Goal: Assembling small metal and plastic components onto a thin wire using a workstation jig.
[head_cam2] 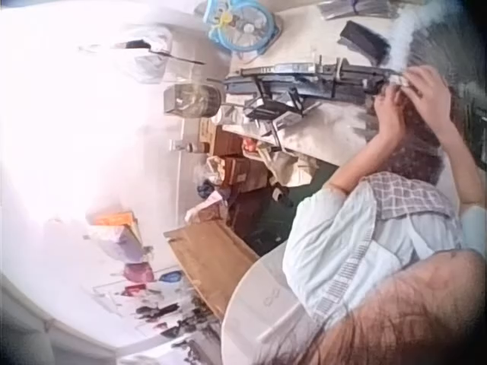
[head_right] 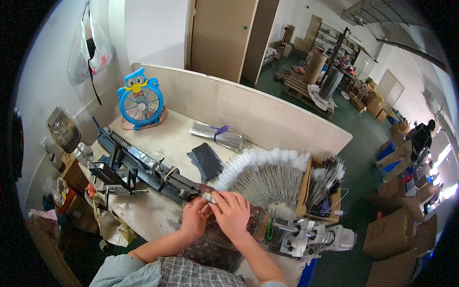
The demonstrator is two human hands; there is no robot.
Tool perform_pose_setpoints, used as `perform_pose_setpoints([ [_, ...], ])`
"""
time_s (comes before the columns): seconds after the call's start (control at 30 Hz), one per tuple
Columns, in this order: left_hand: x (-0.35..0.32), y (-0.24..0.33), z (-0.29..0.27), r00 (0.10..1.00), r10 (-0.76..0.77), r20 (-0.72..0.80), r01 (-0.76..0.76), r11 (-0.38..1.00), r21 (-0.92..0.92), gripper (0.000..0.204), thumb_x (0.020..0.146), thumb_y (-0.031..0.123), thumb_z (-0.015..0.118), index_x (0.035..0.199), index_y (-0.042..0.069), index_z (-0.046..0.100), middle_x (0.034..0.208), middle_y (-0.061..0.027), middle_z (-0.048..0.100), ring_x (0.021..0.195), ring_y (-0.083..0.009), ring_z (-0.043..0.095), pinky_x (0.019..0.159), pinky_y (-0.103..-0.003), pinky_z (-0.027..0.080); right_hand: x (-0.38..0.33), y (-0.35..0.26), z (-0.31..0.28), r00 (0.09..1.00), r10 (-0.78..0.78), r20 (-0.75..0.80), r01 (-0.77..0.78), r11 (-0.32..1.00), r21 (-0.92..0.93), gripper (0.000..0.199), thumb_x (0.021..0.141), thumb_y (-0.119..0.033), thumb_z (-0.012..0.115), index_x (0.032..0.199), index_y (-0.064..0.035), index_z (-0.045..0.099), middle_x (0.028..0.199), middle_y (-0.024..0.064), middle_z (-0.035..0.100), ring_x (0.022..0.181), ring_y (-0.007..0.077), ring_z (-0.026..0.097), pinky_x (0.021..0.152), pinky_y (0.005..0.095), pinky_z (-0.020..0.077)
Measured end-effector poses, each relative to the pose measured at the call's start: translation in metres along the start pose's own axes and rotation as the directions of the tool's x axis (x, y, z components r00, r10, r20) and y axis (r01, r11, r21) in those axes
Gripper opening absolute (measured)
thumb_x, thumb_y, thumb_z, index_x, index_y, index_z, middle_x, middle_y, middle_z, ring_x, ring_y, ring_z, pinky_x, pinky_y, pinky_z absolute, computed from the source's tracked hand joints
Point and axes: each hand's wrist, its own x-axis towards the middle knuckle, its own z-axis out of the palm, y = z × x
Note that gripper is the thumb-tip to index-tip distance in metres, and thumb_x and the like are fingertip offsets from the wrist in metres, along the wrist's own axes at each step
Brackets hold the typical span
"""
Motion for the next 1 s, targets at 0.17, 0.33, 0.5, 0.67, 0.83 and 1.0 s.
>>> perform_pose_setpoints([
  [0.17,-0.002,-0.002,0.0,0.998,0.053,-0.02,-0.051,0.993,0.107,0.015,0.087,0.006,0.055,0.1,-0.001,0.057,0.094,-0.0071,0.061,0.083,-0.0138,0.059,0.076,-0.027,0.047,-0.001,0.002,-0.003,0.999,-0.048,0.005,0.048,0.999,0.009,0.023,0.067,-0.019,0.073,0.089,-0.016,0.07,0.092,-0.0023,0.062,0.087,0.0176,0.056,0.073,0.0321,0.0417],
  [0.33,-0.008,0.007,0.026,0.994,0.053,-0.1,-0.04,0.991,0.128,0.005,0.086,0.007,0.056,0.09,0.004,0.055,0.081,-0.0017,0.057,0.074,-0.0116,0.056,0.073,-0.029,0.046,0.003,0.005,-0.006,0.998,-0.049,0.038,0.048,0.999,0.026,0.024,0.067,-0.019,0.073,0.091,-0.0157,0.07,0.093,-0.0016,0.062,0.088,0.0181,0.056,0.073,0.0329,0.042],
  [0.5,-0.004,0.004,0.011,0.998,0.026,-0.054,-0.023,0.998,0.062,0.007,0.087,0.01,0.055,0.091,0.004,0.056,0.082,-0.0016,0.058,0.073,-0.0111,0.056,0.073,-0.028,0.045,0.005,0.002,-0.007,0.997,-0.058,0.041,0.056,0.997,0.045,0.025,0.067,-0.02,0.073,0.092,-0.0148,0.07,0.094,-0.0007,0.063,0.089,0.0194,0.056,0.075,0.0336,0.0423],
  [0.67,0.0,-0.002,0.003,0.995,-0.005,-0.097,-0.002,0.997,-0.076,0.015,0.089,0.021,0.054,0.094,0.007,0.057,0.088,-0.0029,0.06,0.083,-0.0147,0.059,0.079,-0.032,0.046,0.008,-0.003,0.003,0.998,-0.054,0.013,0.053,0.996,0.065,0.028,0.066,-0.021,0.075,0.093,-0.0131,0.07,0.093,-0.0002,0.063,0.09,0.0204,0.056,0.075,0.0335,0.0427],
  [0.83,-0.002,-0.002,0.003,0.997,0.005,-0.078,-0.009,0.999,-0.052,0.016,0.09,0.022,0.052,0.094,0.006,0.057,0.088,-0.0031,0.06,0.086,-0.0162,0.059,0.08,-0.033,0.046,0.009,-0.004,0.002,0.999,-0.035,0.009,0.035,0.999,0.034,0.028,0.065,-0.02,0.075,0.092,-0.0131,0.07,0.092,-0.0008,0.063,0.089,0.0195,0.057,0.075,0.0328,0.0429],
  [1.0,-0.006,-0.002,0.01,0.992,0.041,-0.119,-0.036,0.998,0.045,0.014,0.09,0.019,0.053,0.092,0.006,0.058,0.089,-0.0028,0.06,0.085,-0.0153,0.058,0.078,-0.033,0.046,0.005,-0.001,0.0,0.998,-0.059,0.009,0.058,0.998,0.03,0.027,0.065,-0.02,0.075,0.091,-0.0139,0.071,0.091,-0.0017,0.063,0.089,0.0185,0.056,0.074,0.0321,0.0429],
])
